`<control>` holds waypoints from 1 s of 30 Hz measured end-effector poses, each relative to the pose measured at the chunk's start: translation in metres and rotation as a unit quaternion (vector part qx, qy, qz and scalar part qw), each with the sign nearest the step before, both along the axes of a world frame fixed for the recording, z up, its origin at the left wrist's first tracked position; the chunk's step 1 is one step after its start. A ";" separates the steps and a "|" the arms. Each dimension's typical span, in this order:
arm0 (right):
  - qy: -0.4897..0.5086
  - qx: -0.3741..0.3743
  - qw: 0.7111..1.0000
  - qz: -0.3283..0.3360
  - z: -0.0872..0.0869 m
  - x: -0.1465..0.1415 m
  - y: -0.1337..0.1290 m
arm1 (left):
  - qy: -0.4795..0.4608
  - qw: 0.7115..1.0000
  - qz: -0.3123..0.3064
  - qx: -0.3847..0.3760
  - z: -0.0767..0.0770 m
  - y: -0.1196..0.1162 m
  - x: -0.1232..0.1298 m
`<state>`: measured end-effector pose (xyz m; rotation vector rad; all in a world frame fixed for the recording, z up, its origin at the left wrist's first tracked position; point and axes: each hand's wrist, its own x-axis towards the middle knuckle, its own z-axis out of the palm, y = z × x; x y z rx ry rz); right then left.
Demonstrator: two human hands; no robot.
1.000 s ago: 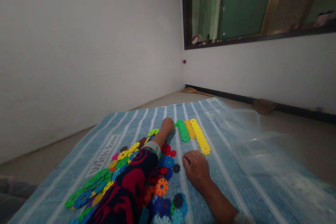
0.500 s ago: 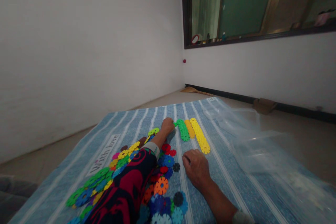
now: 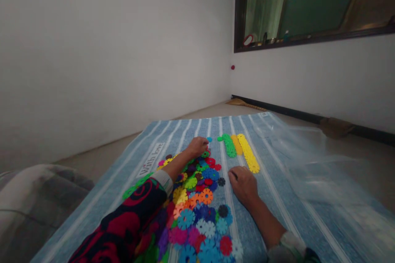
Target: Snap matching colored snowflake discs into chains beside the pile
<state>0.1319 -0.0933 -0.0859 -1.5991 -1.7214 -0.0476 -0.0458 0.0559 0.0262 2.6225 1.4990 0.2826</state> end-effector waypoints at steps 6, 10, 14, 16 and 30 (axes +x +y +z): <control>0.005 -0.020 1.000 0.008 0.004 0.005 -0.004 | 0.044 0.997 -0.039 -0.039 0.011 -0.060 -0.063; 0.012 -0.038 0.999 -0.002 0.009 0.006 -0.008 | 0.060 0.997 -0.038 -0.041 0.013 -0.094 -0.098; 0.016 -0.048 0.999 -0.004 0.011 0.007 -0.010 | 0.041 0.999 -0.007 -0.010 0.014 -0.120 -0.123; 0.017 -0.048 0.999 -0.002 0.010 0.008 -0.010 | 0.025 1.000 0.008 0.002 0.013 -0.130 -0.131; -0.026 -0.065 0.997 -0.009 0.012 0.014 -0.009 | -0.026 1.000 -0.014 -0.001 -0.015 -0.193 -0.129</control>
